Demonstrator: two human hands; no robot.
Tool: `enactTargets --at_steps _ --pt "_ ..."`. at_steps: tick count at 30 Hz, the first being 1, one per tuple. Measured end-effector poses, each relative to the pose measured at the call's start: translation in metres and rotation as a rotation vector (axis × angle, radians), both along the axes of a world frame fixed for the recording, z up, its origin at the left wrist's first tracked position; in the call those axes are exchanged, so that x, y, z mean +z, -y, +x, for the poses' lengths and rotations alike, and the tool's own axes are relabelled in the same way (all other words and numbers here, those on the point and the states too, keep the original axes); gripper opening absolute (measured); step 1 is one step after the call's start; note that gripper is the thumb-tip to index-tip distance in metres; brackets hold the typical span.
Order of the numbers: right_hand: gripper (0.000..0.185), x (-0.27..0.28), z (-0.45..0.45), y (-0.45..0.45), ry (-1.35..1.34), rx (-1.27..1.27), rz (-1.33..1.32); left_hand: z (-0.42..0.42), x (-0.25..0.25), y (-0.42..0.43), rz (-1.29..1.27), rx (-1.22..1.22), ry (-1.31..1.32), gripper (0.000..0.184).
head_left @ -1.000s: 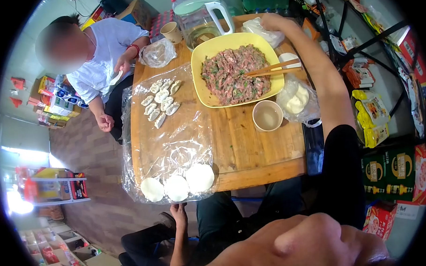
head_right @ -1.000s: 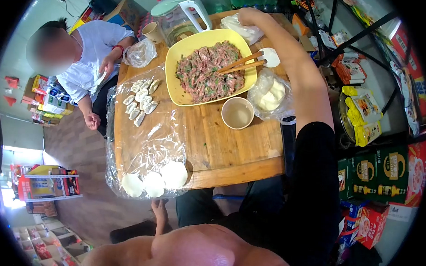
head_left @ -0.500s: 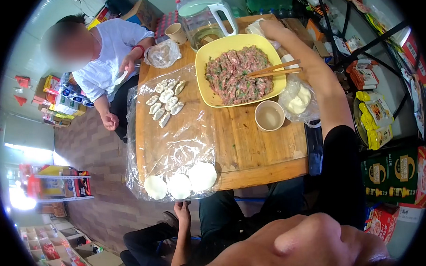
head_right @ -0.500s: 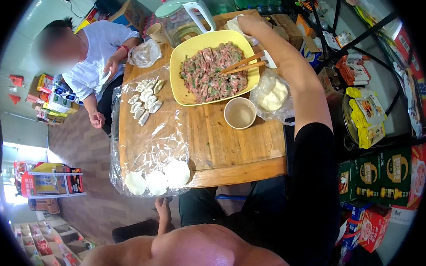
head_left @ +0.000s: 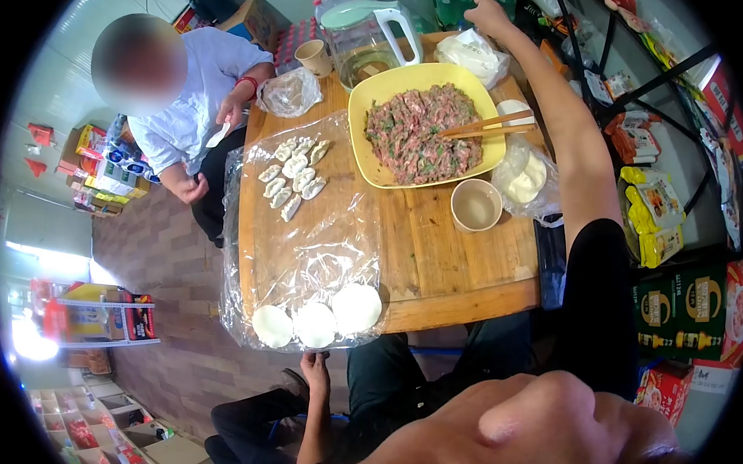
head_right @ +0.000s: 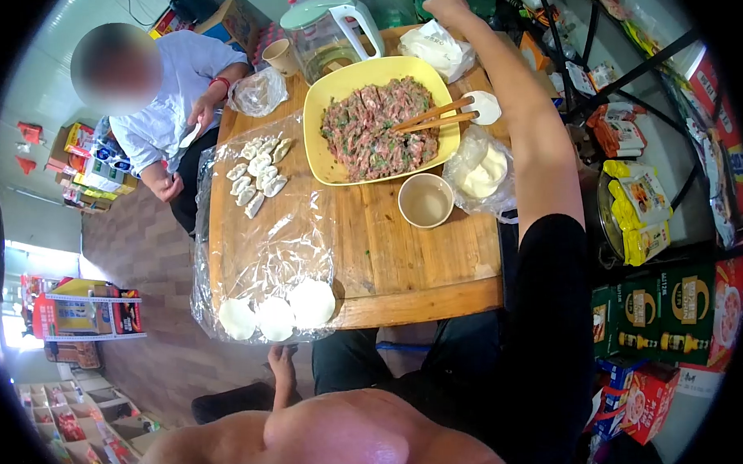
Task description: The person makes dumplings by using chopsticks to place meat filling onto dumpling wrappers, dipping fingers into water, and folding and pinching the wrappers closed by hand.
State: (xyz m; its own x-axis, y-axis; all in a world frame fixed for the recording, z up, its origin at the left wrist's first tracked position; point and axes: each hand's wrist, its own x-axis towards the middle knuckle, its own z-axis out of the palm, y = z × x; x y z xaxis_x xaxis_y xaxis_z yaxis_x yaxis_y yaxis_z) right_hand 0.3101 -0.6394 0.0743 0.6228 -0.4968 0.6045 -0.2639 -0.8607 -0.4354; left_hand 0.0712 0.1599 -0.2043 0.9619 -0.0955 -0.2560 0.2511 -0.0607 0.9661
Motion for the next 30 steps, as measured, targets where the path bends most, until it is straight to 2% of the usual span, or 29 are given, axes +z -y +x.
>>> enactTargets --at_steps 1,2,4,5,6,8,9,10,12,13,16,19,22,24,25,26,28,29,30 --pt "0.050 -0.001 0.003 0.005 0.133 0.020 0.059 0.000 0.000 0.001 -0.007 0.008 0.008 0.014" --pt "0.050 0.001 0.005 0.012 0.134 0.019 0.057 0.001 0.001 0.002 -0.012 0.016 0.016 0.014" --pt "0.067 0.032 -0.009 -0.007 0.076 -0.039 0.480 0.002 -0.001 0.000 -0.001 0.010 0.017 0.014" --pt "0.044 0.044 -0.021 -0.029 0.257 -0.045 0.502 0.000 -0.001 -0.002 0.013 0.001 0.017 0.014" --pt "0.044 0.038 -0.024 -0.025 0.258 -0.047 0.500 -0.002 0.004 -0.001 0.012 -0.001 0.016 0.014" --pt "0.054 0.025 -0.028 -0.008 -0.080 0.121 0.156 -0.003 0.015 0.004 -0.011 -0.049 0.008 0.014" --pt "0.054 0.032 -0.034 -0.027 -0.396 0.049 0.064 -0.004 0.015 0.006 -0.022 -0.050 0.019 0.014" --pt "0.054 0.020 -0.045 -0.047 -0.356 -0.099 -0.079 -0.005 0.014 0.004 -0.067 -0.058 0.027 0.015" --pt "0.047 -0.003 -0.040 -0.037 -0.397 -0.121 -0.149 -0.008 0.017 0.002 -0.110 -0.058 0.045 0.016" --pt "0.047 0.004 -0.043 -0.036 -0.388 -0.113 -0.152 -0.012 0.020 0.002 -0.089 -0.049 0.050 0.017" --pt "0.029 0.031 -0.048 -0.039 0.093 -0.019 0.166 -0.024 0.027 -0.011 -0.063 -0.035 0.060 0.020" --pt "0.030 0.058 -0.051 -0.031 0.122 -0.094 0.180 -0.032 0.039 -0.012 -0.048 -0.016 0.065 0.021" --pt "0.031 0.066 -0.055 -0.028 0.194 0.056 0.238 -0.038 0.055 -0.008 -0.022 0.012 0.070 0.022" --pt "0.029 0.071 -0.057 -0.030 -0.006 0.040 0.128 -0.039 0.062 -0.006 -0.021 0.019 0.089 0.022" --pt "0.029 0.073 -0.056 -0.032 0.031 0.084 0.336 -0.039 0.063 -0.005 -0.007 -0.008 0.108 0.022" --pt "0.029 0.079 -0.056 -0.029 0.032 0.096 0.337 -0.042 0.063 -0.005 0.008 -0.028 0.121 0.023" --pt "0.030 0.065 -0.042 0.007 0.317 0.065 0.267 -0.046 0.071 0.000 0.025 -0.004 0.153 0.023" --pt "0.028 0.079 -0.064 0.009 -0.054 -0.099 -0.454 -0.053 0.078 0.000 0.044 0.018 0.183 0.023" --pt "0.025 0.082 -0.080 0.010 -0.033 -0.144 -0.360 -0.058 0.092 0.006 0.055 0.033 0.224 0.023"
